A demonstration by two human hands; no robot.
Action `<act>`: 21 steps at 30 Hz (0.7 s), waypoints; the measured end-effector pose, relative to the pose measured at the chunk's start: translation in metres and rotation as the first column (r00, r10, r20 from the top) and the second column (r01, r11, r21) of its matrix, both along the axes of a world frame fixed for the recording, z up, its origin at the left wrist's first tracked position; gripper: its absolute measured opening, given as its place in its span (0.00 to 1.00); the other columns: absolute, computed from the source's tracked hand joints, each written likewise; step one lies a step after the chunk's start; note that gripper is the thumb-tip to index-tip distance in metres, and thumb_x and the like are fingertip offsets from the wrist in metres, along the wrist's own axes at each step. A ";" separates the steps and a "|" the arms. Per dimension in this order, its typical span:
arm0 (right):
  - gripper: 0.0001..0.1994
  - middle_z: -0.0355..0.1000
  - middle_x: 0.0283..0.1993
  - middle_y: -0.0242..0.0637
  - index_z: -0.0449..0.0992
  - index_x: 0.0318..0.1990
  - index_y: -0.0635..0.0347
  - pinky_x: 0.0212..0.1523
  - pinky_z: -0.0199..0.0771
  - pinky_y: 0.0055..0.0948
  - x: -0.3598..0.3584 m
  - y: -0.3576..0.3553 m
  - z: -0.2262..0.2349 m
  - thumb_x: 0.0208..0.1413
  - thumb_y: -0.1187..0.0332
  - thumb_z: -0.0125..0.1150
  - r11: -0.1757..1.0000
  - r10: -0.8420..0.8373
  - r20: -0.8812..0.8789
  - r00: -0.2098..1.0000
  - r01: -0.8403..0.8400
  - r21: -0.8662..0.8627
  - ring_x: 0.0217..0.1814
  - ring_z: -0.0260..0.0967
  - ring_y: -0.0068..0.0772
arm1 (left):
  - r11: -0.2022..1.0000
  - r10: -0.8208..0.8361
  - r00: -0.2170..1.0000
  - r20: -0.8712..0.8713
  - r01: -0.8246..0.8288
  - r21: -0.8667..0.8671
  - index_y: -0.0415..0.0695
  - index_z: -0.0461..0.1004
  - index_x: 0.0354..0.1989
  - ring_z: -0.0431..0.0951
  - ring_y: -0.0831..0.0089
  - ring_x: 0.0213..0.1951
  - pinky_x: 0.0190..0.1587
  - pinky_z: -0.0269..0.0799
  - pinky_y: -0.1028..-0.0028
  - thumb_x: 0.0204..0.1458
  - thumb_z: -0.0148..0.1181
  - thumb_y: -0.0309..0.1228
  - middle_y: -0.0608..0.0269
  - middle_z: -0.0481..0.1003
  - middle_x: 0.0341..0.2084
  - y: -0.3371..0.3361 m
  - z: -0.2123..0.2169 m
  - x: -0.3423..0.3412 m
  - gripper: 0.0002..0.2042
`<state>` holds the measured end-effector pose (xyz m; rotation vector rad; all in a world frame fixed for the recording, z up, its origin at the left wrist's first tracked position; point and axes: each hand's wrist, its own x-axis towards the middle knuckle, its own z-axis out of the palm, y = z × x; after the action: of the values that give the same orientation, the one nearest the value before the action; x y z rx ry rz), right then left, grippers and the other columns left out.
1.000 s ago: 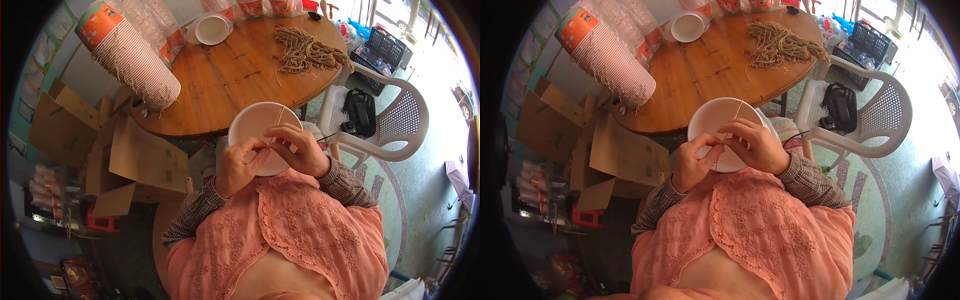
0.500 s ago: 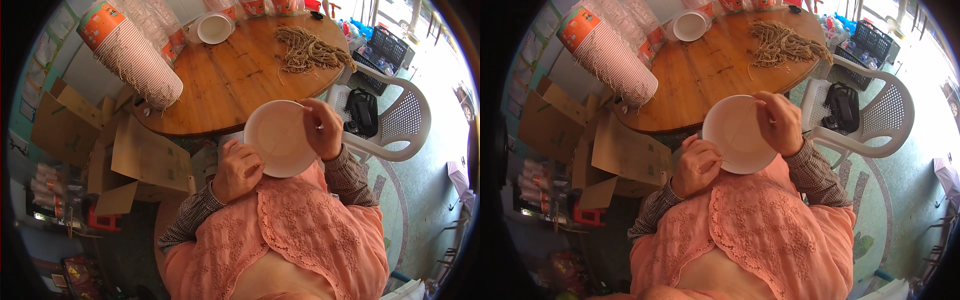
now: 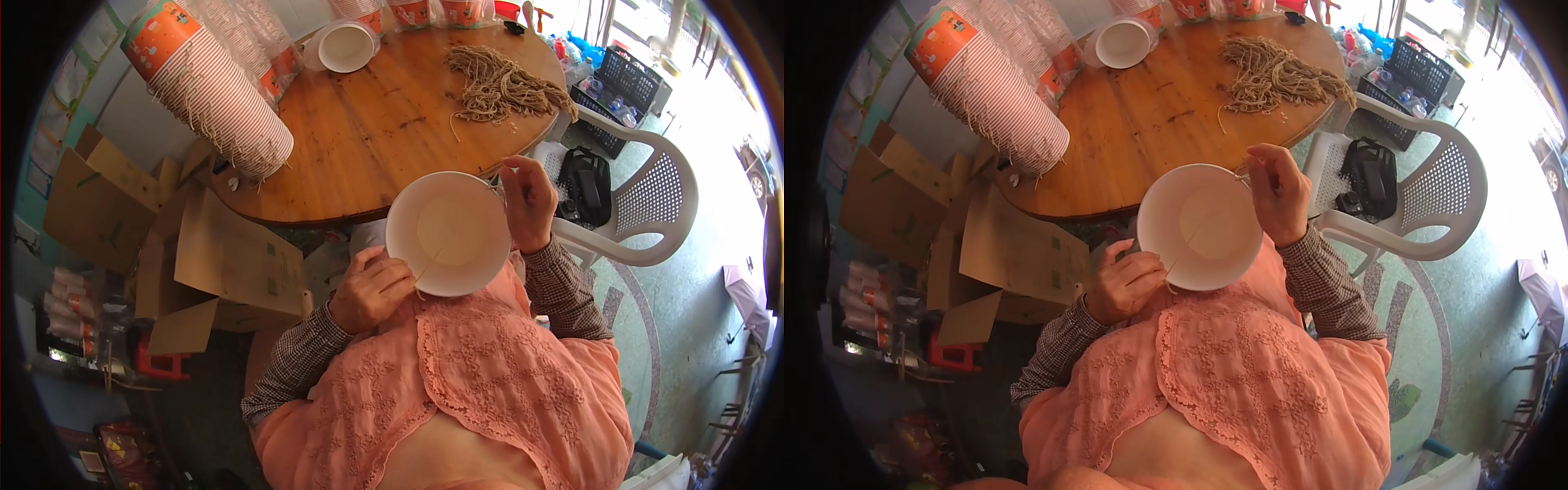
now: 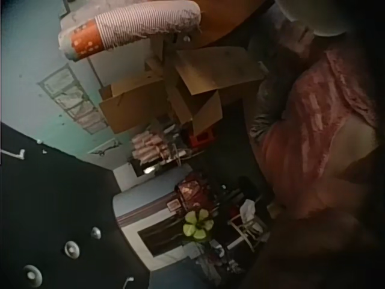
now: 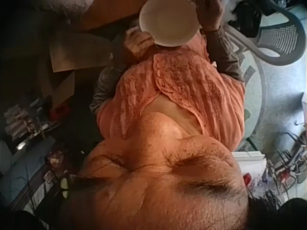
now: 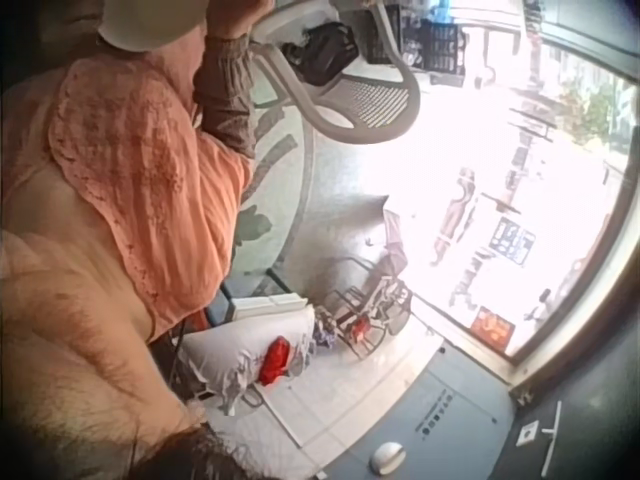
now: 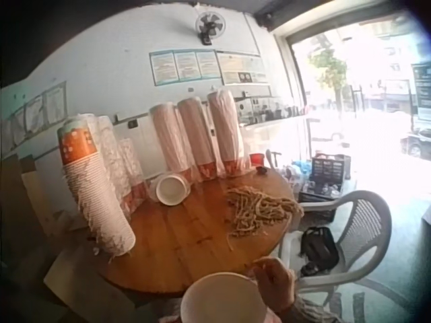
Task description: Attaching string handles to paper buckets for packaging.
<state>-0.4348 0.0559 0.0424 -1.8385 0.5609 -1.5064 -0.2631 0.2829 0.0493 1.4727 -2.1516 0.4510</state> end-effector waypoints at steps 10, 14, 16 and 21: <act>0.03 0.69 0.29 0.38 0.75 0.32 0.67 0.32 0.66 0.24 0.008 -0.002 0.037 0.54 0.75 0.60 0.905 0.415 -0.088 0.905 -0.421 -0.059 0.31 0.66 0.27 | 0.989 0.086 0.995 0.040 -0.080 -0.122 0.43 0.77 0.36 0.77 0.70 0.38 0.48 0.71 0.65 0.43 0.64 0.27 0.65 0.74 0.33 0.000 0.024 0.025 0.10; 0.07 0.69 0.31 0.41 0.76 0.28 0.66 0.35 0.67 0.29 0.023 -0.010 0.068 0.50 0.71 0.65 0.661 0.695 -0.240 0.678 -0.734 -0.160 0.35 0.68 0.35 | 0.925 0.290 0.927 -0.239 -0.335 -0.179 0.39 0.77 0.33 0.78 0.63 0.33 0.36 0.75 0.64 0.40 0.68 0.22 0.59 0.75 0.31 0.001 0.055 0.064 0.10; 0.07 0.68 0.31 0.42 0.76 0.27 0.65 0.32 0.68 0.31 0.041 -0.007 0.087 0.48 0.71 0.66 0.591 0.667 -0.358 0.653 -0.757 -0.280 0.32 0.69 0.38 | 0.882 0.338 0.855 -0.393 -0.433 -0.185 0.38 0.77 0.35 0.77 0.64 0.30 0.32 0.73 0.69 0.43 0.67 0.20 0.57 0.75 0.29 -0.001 0.067 0.098 0.10; 0.04 0.68 0.32 0.41 0.75 0.30 0.66 0.31 0.69 0.30 0.098 -0.009 0.096 0.51 0.76 0.65 0.668 0.602 -0.313 0.735 -0.678 -0.306 0.30 0.69 0.38 | 0.807 0.361 0.795 -0.488 -0.528 -0.264 0.36 0.76 0.36 0.73 0.75 0.28 0.30 0.70 0.77 0.48 0.66 0.19 0.62 0.73 0.29 -0.013 0.086 0.157 0.07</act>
<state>-0.3370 0.0470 0.1381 -2.1811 -0.3618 -0.9949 -0.1061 0.2697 0.1358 1.6622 -1.2702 0.6230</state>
